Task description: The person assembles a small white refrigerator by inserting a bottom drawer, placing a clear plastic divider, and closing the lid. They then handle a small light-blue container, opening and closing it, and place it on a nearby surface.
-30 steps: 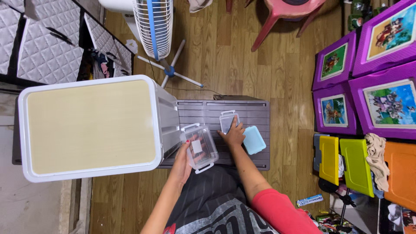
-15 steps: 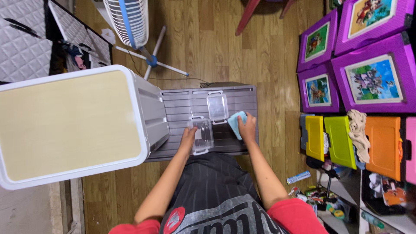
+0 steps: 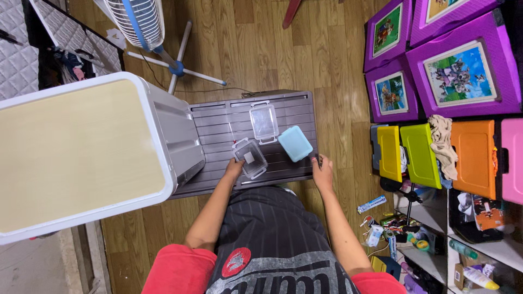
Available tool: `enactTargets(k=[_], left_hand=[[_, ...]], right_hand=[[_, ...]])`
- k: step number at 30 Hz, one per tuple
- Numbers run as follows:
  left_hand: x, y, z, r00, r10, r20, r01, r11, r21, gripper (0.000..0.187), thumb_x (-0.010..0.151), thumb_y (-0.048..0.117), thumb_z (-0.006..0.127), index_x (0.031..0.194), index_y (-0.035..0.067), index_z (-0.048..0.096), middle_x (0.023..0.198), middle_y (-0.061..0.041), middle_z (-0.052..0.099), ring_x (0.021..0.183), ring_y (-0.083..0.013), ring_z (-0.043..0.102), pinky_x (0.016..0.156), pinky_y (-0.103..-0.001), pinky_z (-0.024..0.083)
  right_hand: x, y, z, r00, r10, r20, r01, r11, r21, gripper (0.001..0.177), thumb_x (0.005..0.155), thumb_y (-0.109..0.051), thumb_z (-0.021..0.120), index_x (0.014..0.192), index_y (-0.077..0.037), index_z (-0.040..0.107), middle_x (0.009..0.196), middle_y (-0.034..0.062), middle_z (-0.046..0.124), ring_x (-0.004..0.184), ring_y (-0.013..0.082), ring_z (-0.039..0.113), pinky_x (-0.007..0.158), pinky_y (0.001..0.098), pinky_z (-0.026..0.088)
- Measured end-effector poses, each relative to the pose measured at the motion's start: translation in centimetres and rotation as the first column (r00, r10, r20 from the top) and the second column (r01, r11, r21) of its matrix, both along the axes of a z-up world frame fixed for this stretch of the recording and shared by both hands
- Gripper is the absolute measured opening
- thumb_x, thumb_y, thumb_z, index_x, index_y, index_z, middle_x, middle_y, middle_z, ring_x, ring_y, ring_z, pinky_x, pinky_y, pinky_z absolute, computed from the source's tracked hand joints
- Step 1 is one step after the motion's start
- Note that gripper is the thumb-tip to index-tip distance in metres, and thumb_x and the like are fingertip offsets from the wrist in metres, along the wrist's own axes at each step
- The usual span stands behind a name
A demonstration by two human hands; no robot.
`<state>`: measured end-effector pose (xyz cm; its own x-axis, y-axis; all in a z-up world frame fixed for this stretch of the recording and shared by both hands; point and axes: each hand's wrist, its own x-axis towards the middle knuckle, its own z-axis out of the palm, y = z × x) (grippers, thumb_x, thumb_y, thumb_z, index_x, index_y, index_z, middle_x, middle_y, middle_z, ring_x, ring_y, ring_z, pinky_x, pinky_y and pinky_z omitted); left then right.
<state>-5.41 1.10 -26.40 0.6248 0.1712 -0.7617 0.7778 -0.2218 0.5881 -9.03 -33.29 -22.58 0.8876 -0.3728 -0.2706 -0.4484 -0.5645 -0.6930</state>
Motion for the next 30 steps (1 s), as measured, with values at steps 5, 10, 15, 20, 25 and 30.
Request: enactTargets(k=[5, 10, 15, 20, 25, 30], left_hand=[[-0.3, 1.3, 2.0, 0.989, -0.145, 0.022, 0.13, 0.934, 0.334, 0.052, 0.084, 0.031, 0.069, 0.122, -0.004, 0.062, 0.108, -0.024, 0.071, 0.1, -0.0379, 0.067, 0.088, -0.045, 0.053], [-2.7, 3.5, 4.2, 0.974, -0.079, 0.21, 0.034, 0.978, 0.208, 0.046, 0.085, 0.031, 0.071, 0.116, -0.002, 0.068, 0.103, -0.016, 0.074, 0.096, -0.0266, 0.069, 0.086, -0.039, 0.053], [-6.0, 6.3, 4.9, 0.993, 0.09, 0.072, -0.082, 0.99, -0.111, 0.031, 0.095, 0.026, 0.063, 0.112, 0.002, 0.072, 0.089, -0.008, 0.071, 0.075, -0.0172, 0.062, 0.068, -0.033, 0.049], [-7.7, 7.2, 5.3, 0.97, 0.24, 0.038, -0.232, 0.963, -0.14, 0.022, 0.094, 0.016, 0.061, 0.106, 0.0, 0.072, 0.09, -0.005, 0.072, 0.073, -0.014, 0.065, 0.067, -0.028, 0.054], [-6.4, 6.2, 5.0, 0.978, 0.172, 0.121, -0.158, 0.981, -0.117, 0.024, 0.097, 0.019, 0.059, 0.112, 0.003, 0.07, 0.096, -0.007, 0.074, 0.075, -0.0129, 0.066, 0.067, -0.028, 0.052], [-5.2, 3.7, 4.6, 0.95, 0.294, 0.1, -0.266, 0.936, -0.229, 0.03, 0.097, 0.02, 0.057, 0.121, 0.004, 0.066, 0.107, -0.005, 0.075, 0.086, -0.0124, 0.068, 0.07, -0.027, 0.051]], right_hand=[[1.1, 1.0, -0.1, 1.0, 0.011, 0.005, -0.011, 0.999, 0.051, 0.046, 0.097, -0.033, 0.066, 0.133, -0.004, 0.06, 0.12, 0.0195, 0.059, 0.104, 0.0288, 0.065, 0.093, 0.0391, 0.052], [2.0, 2.0, -0.2, 0.997, 0.044, 0.065, -0.049, 0.996, 0.078, 0.044, 0.094, -0.031, 0.071, 0.127, -0.002, 0.064, 0.112, 0.0149, 0.062, 0.096, 0.0253, 0.063, 0.089, 0.037, 0.052], [1.9, 2.1, -0.2, 0.996, 0.045, 0.074, -0.055, 0.987, 0.151, 0.038, 0.092, -0.026, 0.073, 0.12, -0.001, 0.068, 0.102, 0.013, 0.066, 0.092, 0.0213, 0.064, 0.086, 0.0342, 0.052], [0.9, 1.0, 0.5, 0.997, 0.058, 0.059, -0.072, 0.957, 0.281, 0.035, 0.093, -0.022, 0.069, 0.12, -0.001, 0.068, 0.1, 0.0103, 0.071, 0.092, 0.0173, 0.066, 0.085, 0.0317, 0.053], [0.5, -1.3, 1.2, 0.997, 0.045, 0.058, -0.061, 0.949, 0.31, 0.03, 0.095, -0.02, 0.067, 0.119, -0.002, 0.07, 0.098, 0.0069, 0.071, 0.091, 0.0152, 0.065, 0.084, 0.0301, 0.052], [1.5, -3.7, 1.9, 0.99, 0.087, 0.114, -0.13, 0.881, 0.454, 0.026, 0.099, -0.014, 0.06, 0.12, -0.001, 0.069, 0.101, 0.0047, 0.073, 0.092, 0.0121, 0.066, 0.084, 0.0272, 0.053]])
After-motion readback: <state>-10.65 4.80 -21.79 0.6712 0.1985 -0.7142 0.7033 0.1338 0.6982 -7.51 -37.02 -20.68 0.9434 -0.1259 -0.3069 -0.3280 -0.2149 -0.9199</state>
